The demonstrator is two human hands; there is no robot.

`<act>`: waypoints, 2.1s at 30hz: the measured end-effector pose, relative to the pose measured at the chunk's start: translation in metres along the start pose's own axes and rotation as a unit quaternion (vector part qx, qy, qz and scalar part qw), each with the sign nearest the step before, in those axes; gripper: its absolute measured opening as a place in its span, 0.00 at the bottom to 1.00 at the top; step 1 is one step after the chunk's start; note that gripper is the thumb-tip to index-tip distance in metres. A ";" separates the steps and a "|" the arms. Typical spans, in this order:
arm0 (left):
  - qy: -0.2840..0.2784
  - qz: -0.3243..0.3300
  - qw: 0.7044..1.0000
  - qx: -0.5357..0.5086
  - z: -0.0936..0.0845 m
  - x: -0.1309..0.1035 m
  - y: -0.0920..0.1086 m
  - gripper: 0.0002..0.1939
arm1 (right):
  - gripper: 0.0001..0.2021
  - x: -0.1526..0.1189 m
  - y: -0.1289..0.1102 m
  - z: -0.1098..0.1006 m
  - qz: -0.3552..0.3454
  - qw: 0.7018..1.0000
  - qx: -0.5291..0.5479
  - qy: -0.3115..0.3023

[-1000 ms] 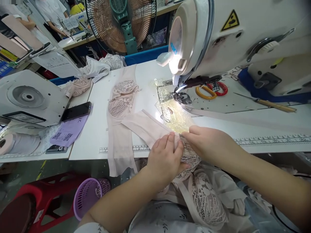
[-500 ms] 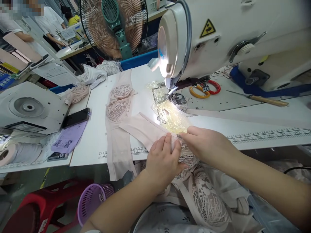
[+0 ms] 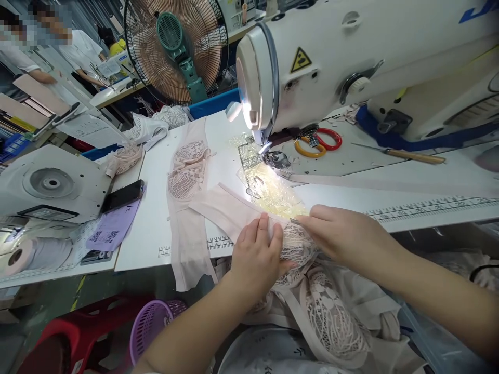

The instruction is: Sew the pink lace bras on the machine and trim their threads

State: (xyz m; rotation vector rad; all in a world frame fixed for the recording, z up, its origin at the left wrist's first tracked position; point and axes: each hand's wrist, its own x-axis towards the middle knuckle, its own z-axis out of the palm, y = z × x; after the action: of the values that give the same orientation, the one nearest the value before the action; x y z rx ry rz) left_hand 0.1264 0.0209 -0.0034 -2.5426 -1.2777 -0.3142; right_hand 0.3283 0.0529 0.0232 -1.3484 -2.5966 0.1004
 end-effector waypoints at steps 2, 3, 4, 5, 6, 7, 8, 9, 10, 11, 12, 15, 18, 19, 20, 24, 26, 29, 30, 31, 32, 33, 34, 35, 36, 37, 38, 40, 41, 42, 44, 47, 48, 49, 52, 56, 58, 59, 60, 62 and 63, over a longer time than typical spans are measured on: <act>0.004 0.002 1.000 0.004 0.001 0.000 0.000 0.35 | 0.10 0.003 0.001 0.010 -0.015 0.999 -0.002 0.038; 0.003 0.003 1.000 0.005 0.002 0.000 0.001 0.35 | 0.10 0.005 0.002 0.015 -0.023 0.998 -0.002 0.054; 0.002 0.003 1.000 0.007 0.002 0.000 0.001 0.35 | 0.10 0.006 0.002 0.018 -0.030 0.997 -0.003 0.067; 0.000 0.004 1.000 0.010 0.002 -0.001 0.001 0.35 | 0.09 0.007 0.003 0.021 -0.037 0.996 -0.003 0.075; -0.002 0.004 1.000 0.012 0.002 -0.001 0.001 0.36 | 0.09 0.007 0.004 0.023 -0.045 0.996 -0.002 0.076; -0.004 0.003 1.000 0.014 0.001 -0.001 0.001 0.36 | 0.09 0.007 0.005 0.023 -0.052 0.996 -0.001 0.075; -0.006 0.002 1.000 0.016 0.001 -0.001 0.002 0.36 | 0.08 0.006 0.006 0.022 -0.058 0.996 -0.002 0.071; -0.007 0.001 1.000 0.017 0.001 0.000 0.002 0.36 | 0.08 0.004 0.007 0.021 -0.064 0.996 -0.003 0.064; -0.007 0.000 1.000 0.018 0.000 0.000 0.002 0.36 | 0.08 0.002 0.009 0.018 -0.072 0.996 -0.006 0.051; -0.007 -0.001 1.000 0.019 0.000 0.000 0.002 0.36 | 0.08 0.000 0.011 0.014 -0.078 0.996 -0.011 0.037; -0.007 -0.001 1.000 0.019 -0.001 0.000 0.002 0.36 | 0.08 -0.002 0.012 0.011 -0.082 0.996 -0.015 0.025; -0.009 0.002 1.000 0.019 -0.001 0.001 0.002 0.36 | 0.08 -0.008 0.015 0.001 -0.072 0.997 -0.020 0.010; -0.007 0.001 1.000 0.019 -0.001 0.002 0.002 0.37 | 0.08 -0.009 0.015 -0.001 -0.044 0.998 -0.011 0.040; -0.006 0.001 1.000 0.019 -0.001 0.002 0.002 0.37 | 0.07 -0.008 0.014 0.000 -0.042 0.998 -0.006 0.044; -0.006 0.002 1.000 0.019 -0.001 0.002 0.002 0.36 | 0.07 -0.006 0.013 0.002 -0.041 0.998 -0.003 0.044; -0.004 0.004 1.000 0.020 -0.001 0.001 0.001 0.35 | 0.08 0.000 0.011 0.012 -0.040 0.998 0.004 0.047; -0.006 0.004 1.000 0.022 -0.001 0.001 0.000 0.35 | 0.08 0.001 0.013 0.014 -0.049 0.998 0.010 0.039; -0.010 0.008 1.000 0.024 -0.001 0.000 0.000 0.35 | 0.10 -0.006 0.021 0.011 -0.057 0.998 0.002 0.025; -0.009 0.009 1.000 0.024 -0.001 0.000 0.000 0.35 | 0.10 -0.010 0.024 0.008 -0.051 0.999 -0.002 0.020; -0.008 0.011 1.000 0.024 -0.001 0.000 0.000 0.34 | 0.10 -0.014 0.027 0.004 -0.042 0.999 -0.002 0.017; -0.006 0.013 1.000 0.025 -0.001 0.000 0.000 0.34 | 0.10 -0.019 0.030 0.000 -0.032 0.999 0.004 0.016; -0.006 0.017 1.000 0.025 -0.002 0.000 -0.001 0.33 | 0.10 -0.024 0.033 -0.003 -0.019 0.999 0.017 0.020; -0.009 0.021 0.999 0.025 -0.002 0.000 -0.003 0.31 | 0.10 -0.028 0.035 -0.007 -0.004 0.999 0.039 0.033; -0.014 0.026 0.999 0.025 -0.003 0.000 -0.006 0.29 | 0.10 -0.032 0.036 -0.009 0.017 0.996 0.068 0.051; -0.023 0.031 0.999 0.024 -0.004 0.001 -0.011 0.27 | 0.10 -0.035 0.037 -0.011 0.042 0.991 0.103 0.069; -0.034 0.035 0.999 0.023 -0.005 0.003 -0.016 0.25 | 0.12 -0.037 0.038 -0.011 0.069 0.984 0.145 0.079; -0.047 0.041 0.998 0.021 -0.006 0.005 -0.023 0.23 | 0.13 -0.038 0.037 -0.010 0.094 0.974 0.186 0.083; -0.078 0.056 0.995 0.021 -0.011 0.011 -0.038 0.21 | 0.15 -0.038 0.035 -0.004 0.121 0.957 0.255 0.073; -0.093 0.064 0.993 0.026 -0.014 0.014 -0.044 0.21 | 0.15 -0.038 0.033 0.000 0.124 0.951 0.276 0.067; -0.104 0.072 0.991 0.033 -0.017 0.018 -0.049 0.20 | 0.15 -0.037 0.031 0.004 0.121 0.948 0.288 0.065; -0.110 0.084 0.989 0.047 -0.023 0.024 -0.051 0.19 | 0.15 -0.036 0.027 0.012 0.110 0.947 0.293 0.068; -0.081 0.082 0.993 0.030 -0.025 0.028 -0.031 0.18 | 0.14 -0.035 0.023 0.017 0.096 0.952 0.283 0.069; -0.071 0.072 0.995 0.015 -0.022 0.027 -0.019 0.18 | 0.14 -0.035 0.023 0.016 0.091 0.954 0.278 0.068; -0.062 0.057 0.996 0.000 -0.019 0.026 -0.008 0.18 | 0.14 -0.035 0.023 0.014 0.087 0.955 0.275 0.065; -0.021 0.004 1.000 -0.010 -0.005 0.016 0.023 0.18 | 0.12 -0.034 0.025 0.005 0.085 0.961 0.255 0.068; -0.005 -0.014 1.000 -0.007 0.002 0.003 0.035 0.23 | 0.11 -0.027 0.024 0.000 0.063 0.976 0.189 0.083; -0.014 -0.009 1.000 -0.014 0.001 -0.001 0.032 0.25 | 0.13 -0.023 0.020 0.004 0.053 0.983 0.162 0.065; -0.016 -0.005 1.000 -0.015 0.000 -0.003 0.030 0.26 | 0.13 -0.021 0.018 0.006 0.051 0.986 0.151 0.051; -0.016 0.000 1.000 -0.016 -0.001 -0.004 0.028 0.28 | 0.14 -0.018 0.014 0.008 0.050 0.988 0.144 0.035; -0.017 0.006 1.000 -0.014 0.000 -0.006 0.025 0.30 | 0.14 -0.013 0.007 0.011 0.049 0.991 0.126 -0.001; -0.019 0.007 1.000 -0.014 0.001 -0.006 0.024 0.31 | 0.14 -0.011 0.004 0.011 0.047 0.992 0.114 -0.018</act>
State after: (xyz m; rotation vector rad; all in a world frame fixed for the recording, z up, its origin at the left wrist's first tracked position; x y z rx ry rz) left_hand 0.1423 0.0026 -0.0095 -2.5906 -1.2783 -0.2846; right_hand 0.3351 0.0465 0.0100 -1.3948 -2.4606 0.4260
